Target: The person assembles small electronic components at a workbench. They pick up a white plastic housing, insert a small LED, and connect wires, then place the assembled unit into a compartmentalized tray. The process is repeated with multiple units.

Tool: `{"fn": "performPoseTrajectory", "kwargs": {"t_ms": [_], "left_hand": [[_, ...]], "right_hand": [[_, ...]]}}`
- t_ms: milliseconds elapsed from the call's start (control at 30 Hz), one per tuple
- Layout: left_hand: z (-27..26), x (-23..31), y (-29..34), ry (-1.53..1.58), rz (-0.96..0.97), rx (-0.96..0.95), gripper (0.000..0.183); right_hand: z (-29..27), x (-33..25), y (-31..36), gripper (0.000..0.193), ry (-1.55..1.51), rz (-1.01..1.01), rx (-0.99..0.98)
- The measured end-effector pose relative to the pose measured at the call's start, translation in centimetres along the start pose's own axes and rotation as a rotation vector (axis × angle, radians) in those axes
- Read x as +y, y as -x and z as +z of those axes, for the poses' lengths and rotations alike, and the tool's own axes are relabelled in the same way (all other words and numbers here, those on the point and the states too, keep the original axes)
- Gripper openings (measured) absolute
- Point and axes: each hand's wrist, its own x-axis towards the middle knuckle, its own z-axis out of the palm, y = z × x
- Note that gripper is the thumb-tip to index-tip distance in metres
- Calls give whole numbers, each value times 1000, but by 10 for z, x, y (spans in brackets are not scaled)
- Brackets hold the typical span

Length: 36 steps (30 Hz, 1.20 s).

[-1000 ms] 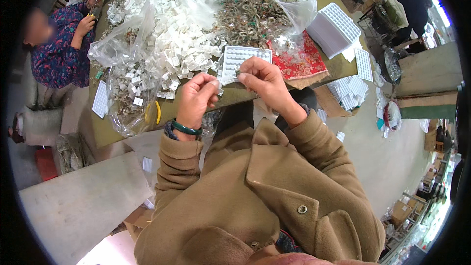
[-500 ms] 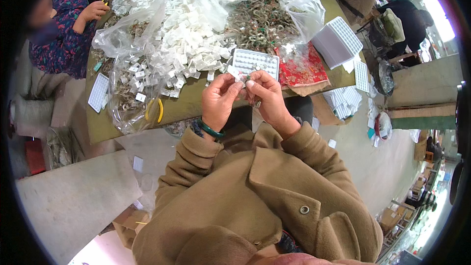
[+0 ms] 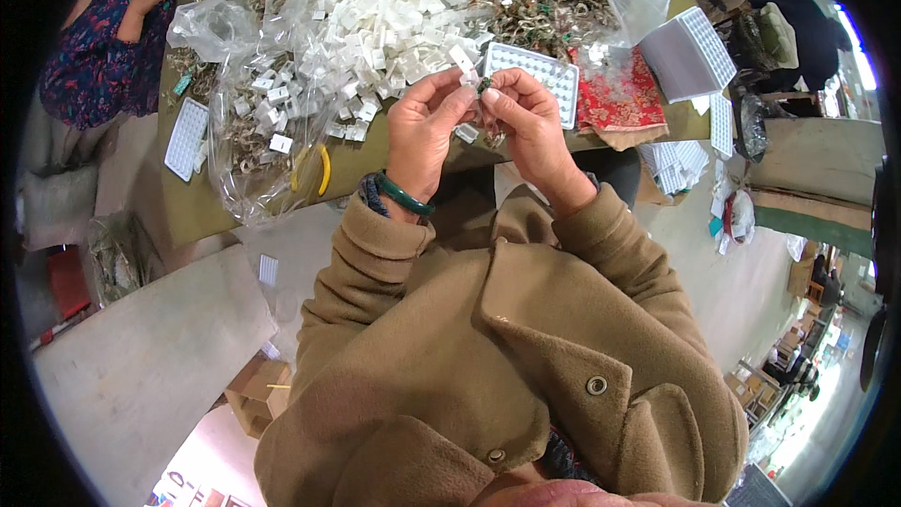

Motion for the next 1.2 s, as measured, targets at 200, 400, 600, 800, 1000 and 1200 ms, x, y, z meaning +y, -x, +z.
{"fn": "performPoseTrajectory", "kwargs": {"t_ms": [200, 400, 600, 800, 1000, 1200], "left_hand": [[-6, 9, -4, 32, -33, 36, 27], [-5, 15, -6, -251, 157, 66, 27], [-11, 19, -6, -308, 170, 110, 30], [-7, 25, -2, -379, 131, 197, 29], [1, 19, 2, 46, -15, 185, 34], [22, -2, 9, 44, 102, 215, 35]], "right_hand": [[10, -6, -10, 5, -30, 35, -13], [15, -6, -19, 4, -10, 129, -66], [19, -3, -26, 5, 131, 50, -104], [30, -9, -26, 8, 352, -26, -31], [33, -25, -15, 33, 775, -409, -48], [16, -25, -2, 27, 682, -316, -1]]}}
